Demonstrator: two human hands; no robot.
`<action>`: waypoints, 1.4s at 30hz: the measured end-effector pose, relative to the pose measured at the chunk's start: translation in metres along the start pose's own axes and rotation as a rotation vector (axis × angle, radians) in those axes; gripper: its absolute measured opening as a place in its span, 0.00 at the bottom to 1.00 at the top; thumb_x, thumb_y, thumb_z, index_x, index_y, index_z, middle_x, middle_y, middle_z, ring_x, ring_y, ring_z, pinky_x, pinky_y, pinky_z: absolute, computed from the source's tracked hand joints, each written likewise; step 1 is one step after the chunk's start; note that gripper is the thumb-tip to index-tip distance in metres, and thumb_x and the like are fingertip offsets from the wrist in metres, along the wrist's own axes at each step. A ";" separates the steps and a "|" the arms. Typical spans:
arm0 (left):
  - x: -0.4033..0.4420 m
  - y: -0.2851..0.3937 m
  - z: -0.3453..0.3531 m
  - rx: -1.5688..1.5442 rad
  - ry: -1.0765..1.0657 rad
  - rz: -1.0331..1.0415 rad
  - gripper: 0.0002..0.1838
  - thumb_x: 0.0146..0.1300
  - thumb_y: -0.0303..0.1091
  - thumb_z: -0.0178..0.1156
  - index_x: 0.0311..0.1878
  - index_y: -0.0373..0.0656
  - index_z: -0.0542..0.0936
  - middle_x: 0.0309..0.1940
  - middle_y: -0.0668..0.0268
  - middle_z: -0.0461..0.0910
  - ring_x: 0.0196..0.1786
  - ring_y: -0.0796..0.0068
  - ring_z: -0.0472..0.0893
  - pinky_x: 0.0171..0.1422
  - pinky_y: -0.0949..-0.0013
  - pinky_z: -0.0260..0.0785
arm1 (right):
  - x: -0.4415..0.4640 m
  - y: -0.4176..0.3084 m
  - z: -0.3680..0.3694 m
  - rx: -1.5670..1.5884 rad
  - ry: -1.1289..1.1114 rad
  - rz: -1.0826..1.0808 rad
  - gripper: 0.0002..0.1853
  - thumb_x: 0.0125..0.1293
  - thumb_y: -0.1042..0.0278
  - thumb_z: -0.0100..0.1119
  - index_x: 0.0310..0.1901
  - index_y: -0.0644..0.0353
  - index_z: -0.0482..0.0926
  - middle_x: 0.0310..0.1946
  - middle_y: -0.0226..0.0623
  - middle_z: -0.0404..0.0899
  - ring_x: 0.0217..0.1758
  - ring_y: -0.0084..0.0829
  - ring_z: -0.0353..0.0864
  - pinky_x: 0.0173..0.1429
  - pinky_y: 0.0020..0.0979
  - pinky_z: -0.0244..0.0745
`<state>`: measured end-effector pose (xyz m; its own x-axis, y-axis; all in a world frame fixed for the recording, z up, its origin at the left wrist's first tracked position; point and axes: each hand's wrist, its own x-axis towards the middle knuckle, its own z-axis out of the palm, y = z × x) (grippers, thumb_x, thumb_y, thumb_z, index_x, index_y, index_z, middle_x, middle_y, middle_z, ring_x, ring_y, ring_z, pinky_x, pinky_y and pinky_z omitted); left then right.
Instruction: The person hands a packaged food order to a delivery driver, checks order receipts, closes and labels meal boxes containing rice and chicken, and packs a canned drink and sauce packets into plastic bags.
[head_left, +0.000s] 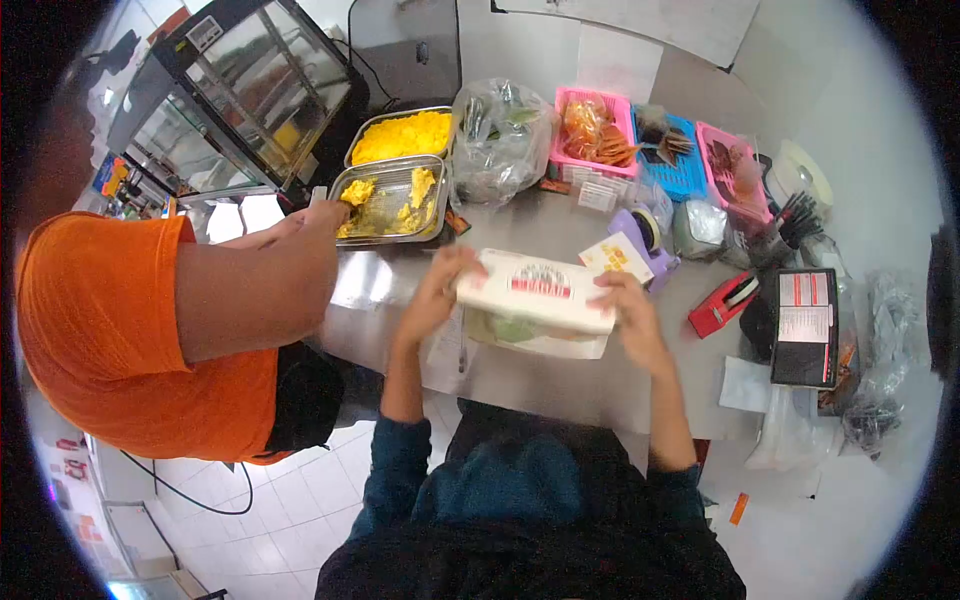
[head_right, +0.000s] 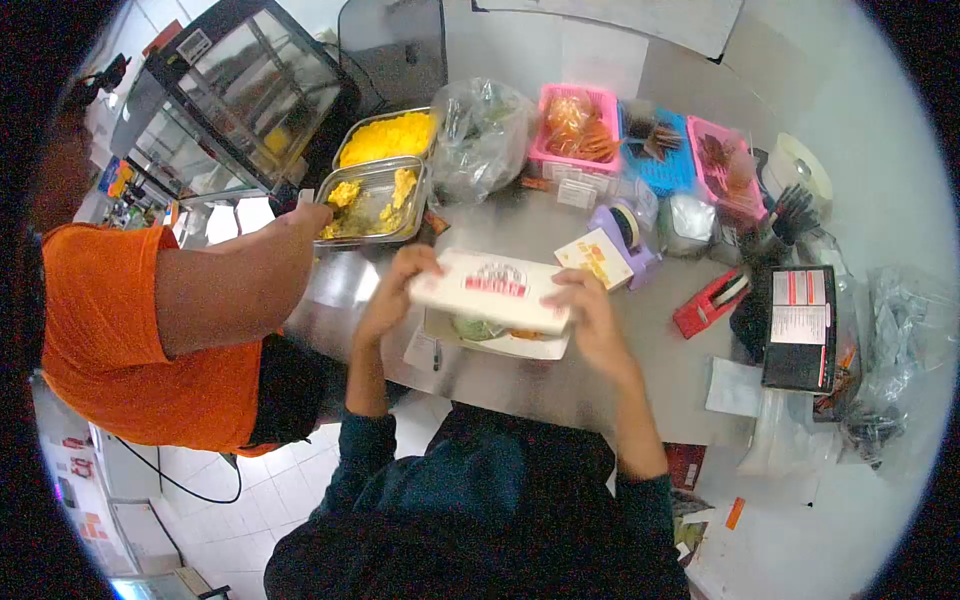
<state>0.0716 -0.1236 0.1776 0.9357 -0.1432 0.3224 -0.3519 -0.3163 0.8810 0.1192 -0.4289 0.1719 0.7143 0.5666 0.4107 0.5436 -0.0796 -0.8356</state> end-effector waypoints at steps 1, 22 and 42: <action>-0.014 -0.005 0.015 0.114 0.092 -0.008 0.14 0.44 0.20 0.57 0.37 0.45 0.74 0.49 0.59 0.62 0.57 0.67 0.61 0.62 0.68 0.50 | -0.011 0.000 0.021 -0.089 0.127 -0.042 0.18 0.55 0.83 0.37 0.47 0.60 0.70 0.51 0.46 0.60 0.61 0.40 0.54 0.63 0.35 0.48; -0.043 -0.006 0.051 -0.253 0.290 -0.126 0.34 0.59 0.60 0.36 0.57 0.39 0.60 0.52 0.55 0.62 0.60 0.60 0.58 0.65 0.64 0.42 | -0.026 -0.024 0.041 -0.135 0.214 0.098 0.32 0.61 0.44 0.37 0.58 0.65 0.54 0.58 0.53 0.52 0.63 0.45 0.50 0.64 0.39 0.44; -0.041 0.012 0.016 0.879 -0.148 0.275 0.28 0.47 0.40 0.55 0.54 0.46 0.66 0.57 0.60 0.63 0.42 0.64 0.75 0.45 0.67 0.67 | -0.032 -0.025 0.037 -1.055 -0.269 -0.059 0.35 0.51 0.57 0.56 0.58 0.66 0.56 0.61 0.50 0.51 0.53 0.48 0.66 0.47 0.33 0.72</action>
<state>0.0286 -0.1363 0.1691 0.8253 -0.4176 0.3801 -0.5094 -0.8410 0.1820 0.0665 -0.4150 0.1660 0.6250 0.7432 0.2388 0.7698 -0.6375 -0.0305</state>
